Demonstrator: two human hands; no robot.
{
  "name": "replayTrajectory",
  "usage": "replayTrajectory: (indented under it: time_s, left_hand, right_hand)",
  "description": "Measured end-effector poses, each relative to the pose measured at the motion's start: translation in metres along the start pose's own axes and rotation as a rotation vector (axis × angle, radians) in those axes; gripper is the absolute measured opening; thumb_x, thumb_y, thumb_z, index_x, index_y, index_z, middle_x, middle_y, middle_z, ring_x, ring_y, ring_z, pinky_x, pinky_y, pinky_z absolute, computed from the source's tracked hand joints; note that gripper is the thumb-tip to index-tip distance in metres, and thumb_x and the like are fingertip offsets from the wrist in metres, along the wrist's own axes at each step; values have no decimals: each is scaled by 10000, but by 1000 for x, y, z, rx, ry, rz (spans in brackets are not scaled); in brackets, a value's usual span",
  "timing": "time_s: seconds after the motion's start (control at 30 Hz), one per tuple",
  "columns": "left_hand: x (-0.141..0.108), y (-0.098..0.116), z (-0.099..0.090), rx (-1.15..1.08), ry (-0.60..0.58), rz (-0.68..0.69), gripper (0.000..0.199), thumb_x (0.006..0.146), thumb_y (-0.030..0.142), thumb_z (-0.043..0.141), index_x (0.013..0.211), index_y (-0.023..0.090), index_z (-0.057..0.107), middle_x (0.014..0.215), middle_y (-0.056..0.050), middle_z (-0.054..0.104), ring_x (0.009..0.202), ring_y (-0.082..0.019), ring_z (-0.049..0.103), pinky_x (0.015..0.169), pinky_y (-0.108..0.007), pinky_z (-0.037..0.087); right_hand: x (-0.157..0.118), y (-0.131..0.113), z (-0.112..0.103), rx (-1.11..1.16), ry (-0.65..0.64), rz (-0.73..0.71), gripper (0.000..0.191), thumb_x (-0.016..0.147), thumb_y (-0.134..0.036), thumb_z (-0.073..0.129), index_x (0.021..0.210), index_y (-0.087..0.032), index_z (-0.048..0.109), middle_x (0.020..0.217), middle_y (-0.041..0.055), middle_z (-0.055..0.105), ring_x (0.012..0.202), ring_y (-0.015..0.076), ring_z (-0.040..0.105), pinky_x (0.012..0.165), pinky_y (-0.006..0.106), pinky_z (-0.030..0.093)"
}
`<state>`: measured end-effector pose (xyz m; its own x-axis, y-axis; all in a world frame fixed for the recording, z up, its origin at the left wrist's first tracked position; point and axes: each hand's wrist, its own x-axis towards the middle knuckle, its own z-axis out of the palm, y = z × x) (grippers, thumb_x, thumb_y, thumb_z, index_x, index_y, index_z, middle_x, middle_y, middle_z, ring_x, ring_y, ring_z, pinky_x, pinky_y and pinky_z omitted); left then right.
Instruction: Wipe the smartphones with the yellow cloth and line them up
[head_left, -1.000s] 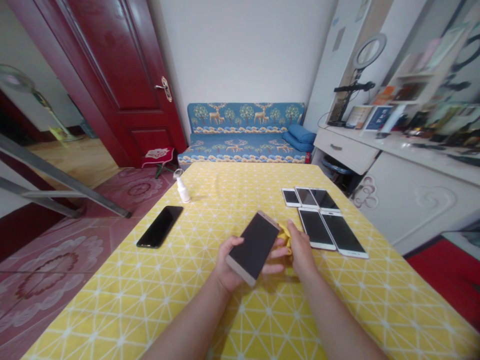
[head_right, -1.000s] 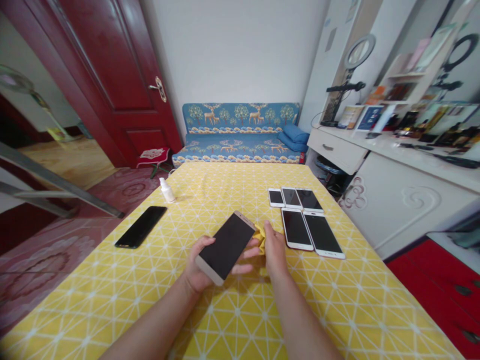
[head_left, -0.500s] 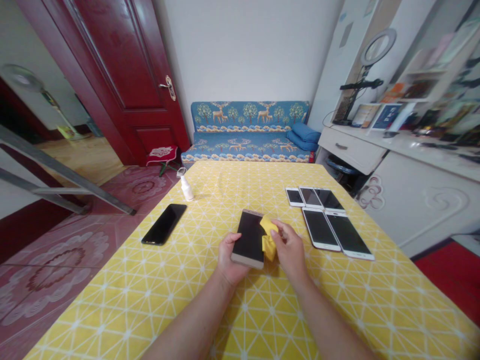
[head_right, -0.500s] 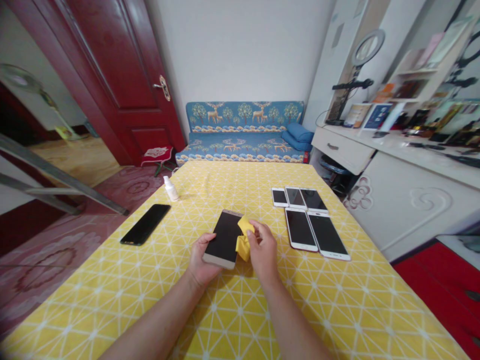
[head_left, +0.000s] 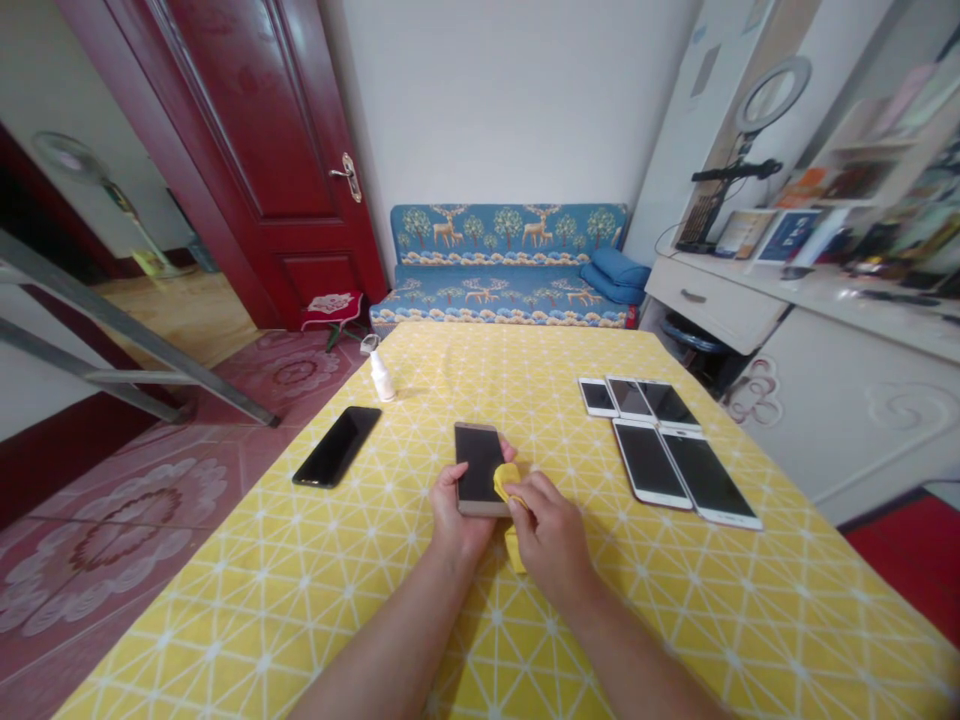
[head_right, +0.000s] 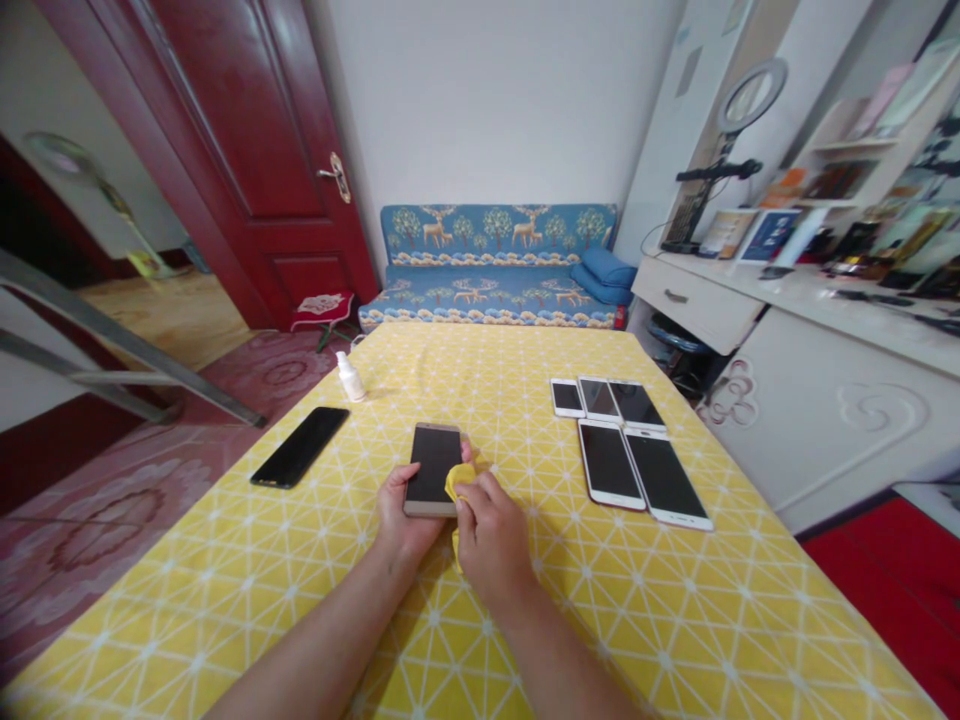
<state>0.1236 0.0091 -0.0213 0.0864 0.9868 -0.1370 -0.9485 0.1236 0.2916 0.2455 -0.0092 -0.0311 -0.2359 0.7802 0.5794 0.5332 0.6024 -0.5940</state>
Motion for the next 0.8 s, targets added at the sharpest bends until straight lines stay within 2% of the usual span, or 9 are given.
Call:
replayTrajectory:
  time_s: [0.07,0.2,0.33,0.47,0.67,0.8]
  left_hand:
    - [2,-2,-3,-9,-17,4,481,698,229,490,1135,58,595,986,-144,673,936,-241,649,869,-340,496]
    - [3,-7,-5,-19,37,-23,402,721,231,482,1056,66,632,958,-137,678,935,-208,651,881,-281,491]
    - [3,-6,-6,11,40,-72,366,797,302,478,1048,94,644,1022,-131,667,960,-197,644,909,-265,482]
    - [3,-3,-4,15,-26,-44,440,830,363,493,1123,55,607,1088,-154,642,966,-217,639,921,-318,485]
    - [3,-5,2,36,-59,-14,479,857,391,454,1188,67,578,1090,-162,639,896,-229,645,838,-357,504]
    - [-1,-9,2,117,-35,-126,548,867,483,446,1191,62,580,1065,-159,656,926,-218,649,885,-333,489]
  right_hand:
    - [-1,-5,2,-18,-17,-13,236,905,-188,429,964,-201,657,844,57,591,751,180,587,662,288,467]
    - [-6,-22,10,42,-52,-40,253,922,-170,422,1010,-201,657,853,54,587,757,164,582,660,278,467]
    - [-8,-33,12,100,-89,-110,263,935,-169,411,1063,-198,639,854,53,583,757,156,576,651,273,472]
    - [-4,-24,0,-4,-136,-129,245,905,-135,431,946,-206,662,825,41,588,764,159,579,669,272,454]
    - [-1,-5,-15,-294,-44,-2,235,873,-127,432,841,-197,653,871,57,623,722,161,595,618,263,417]
    - [-6,-13,-8,-217,-63,-76,243,902,-147,414,893,-199,651,853,52,621,706,150,593,623,251,430]
